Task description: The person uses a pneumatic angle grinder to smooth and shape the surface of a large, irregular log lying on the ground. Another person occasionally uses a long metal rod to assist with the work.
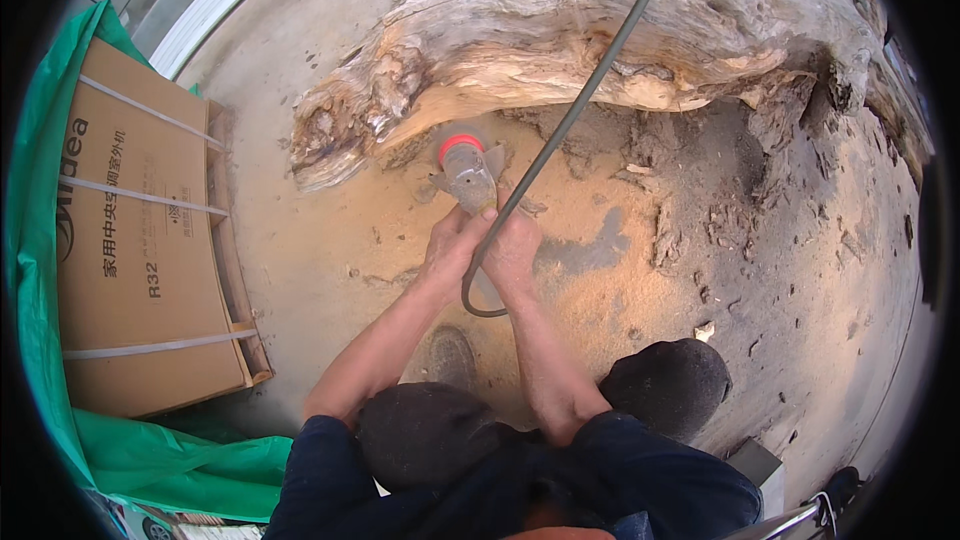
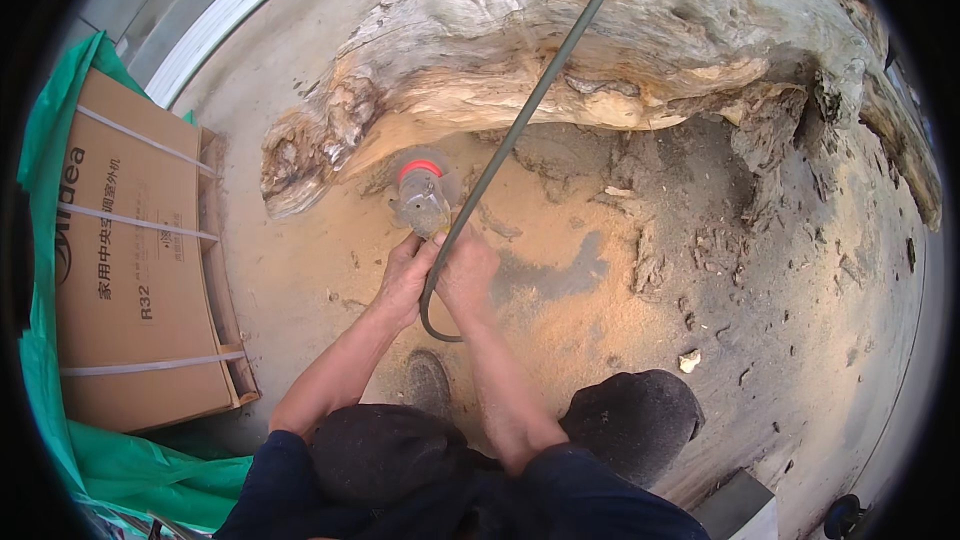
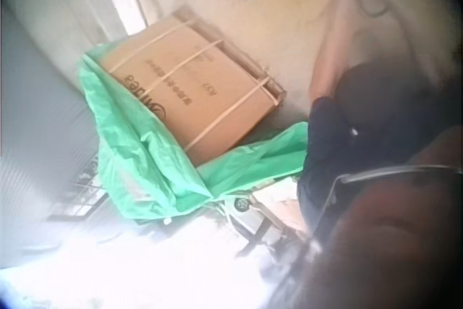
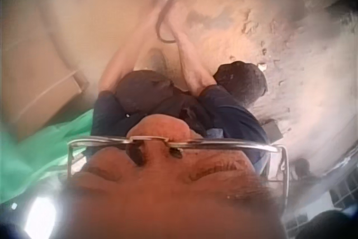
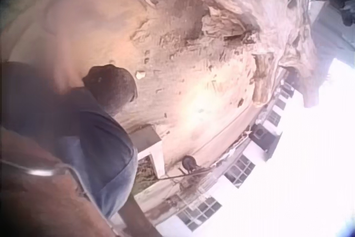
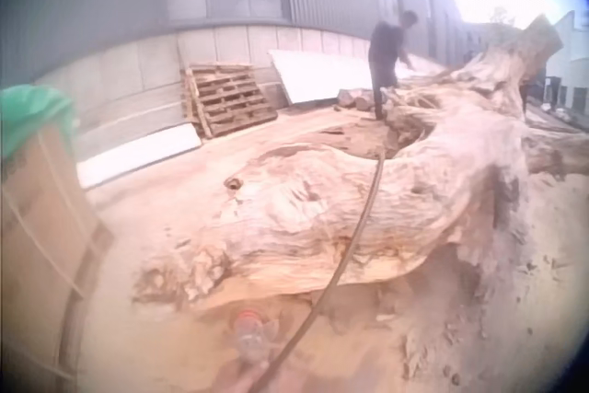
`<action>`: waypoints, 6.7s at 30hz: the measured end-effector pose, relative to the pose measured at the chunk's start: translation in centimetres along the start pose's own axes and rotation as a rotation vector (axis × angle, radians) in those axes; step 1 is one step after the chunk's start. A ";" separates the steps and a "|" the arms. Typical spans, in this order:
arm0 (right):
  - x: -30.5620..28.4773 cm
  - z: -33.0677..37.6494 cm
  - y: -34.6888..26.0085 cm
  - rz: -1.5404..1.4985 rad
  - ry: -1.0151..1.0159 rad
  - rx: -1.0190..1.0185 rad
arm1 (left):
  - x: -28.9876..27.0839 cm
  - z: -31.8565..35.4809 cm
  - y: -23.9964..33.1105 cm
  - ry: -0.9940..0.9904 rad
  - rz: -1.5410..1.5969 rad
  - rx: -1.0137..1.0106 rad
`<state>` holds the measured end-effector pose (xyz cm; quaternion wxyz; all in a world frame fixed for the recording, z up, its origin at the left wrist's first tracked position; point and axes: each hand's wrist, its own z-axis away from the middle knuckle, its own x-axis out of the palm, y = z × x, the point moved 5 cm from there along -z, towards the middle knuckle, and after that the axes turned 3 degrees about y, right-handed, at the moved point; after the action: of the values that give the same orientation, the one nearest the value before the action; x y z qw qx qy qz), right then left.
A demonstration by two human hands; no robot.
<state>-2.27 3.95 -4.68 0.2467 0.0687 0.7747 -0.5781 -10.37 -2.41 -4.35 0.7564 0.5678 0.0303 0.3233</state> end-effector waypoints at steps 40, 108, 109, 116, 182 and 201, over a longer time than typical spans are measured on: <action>-0.4 3.1 6.9 -1.124 -0.266 0.804 | -2.6 2.8 -0.8 -0.066 -0.292 -0.275; -0.6 6.7 7.7 -1.105 -0.266 0.969 | -5.3 5.1 13.7 0.536 -1.054 0.917; -1.2 6.2 8.0 -1.117 -0.241 0.947 | -3.5 4.7 12.3 0.413 -1.031 0.667; -6.2 3.0 8.9 -1.147 -0.006 0.953 | 4.7 -1.6 7.9 -0.188 -1.185 0.300; -23.3 -9.6 3.4 0.253 -0.388 0.154 | 24.8 -1.4 -2.1 -0.215 0.235 -0.302; -31.0 -6.6 12.0 -0.145 -0.058 0.310 | 32.7 -1.8 -7.3 -0.358 -0.038 -0.057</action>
<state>27.32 19.52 0.69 0.2132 0.0330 0.6717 -0.7087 18.05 15.14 -0.88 0.7715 0.5940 -0.1032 0.2032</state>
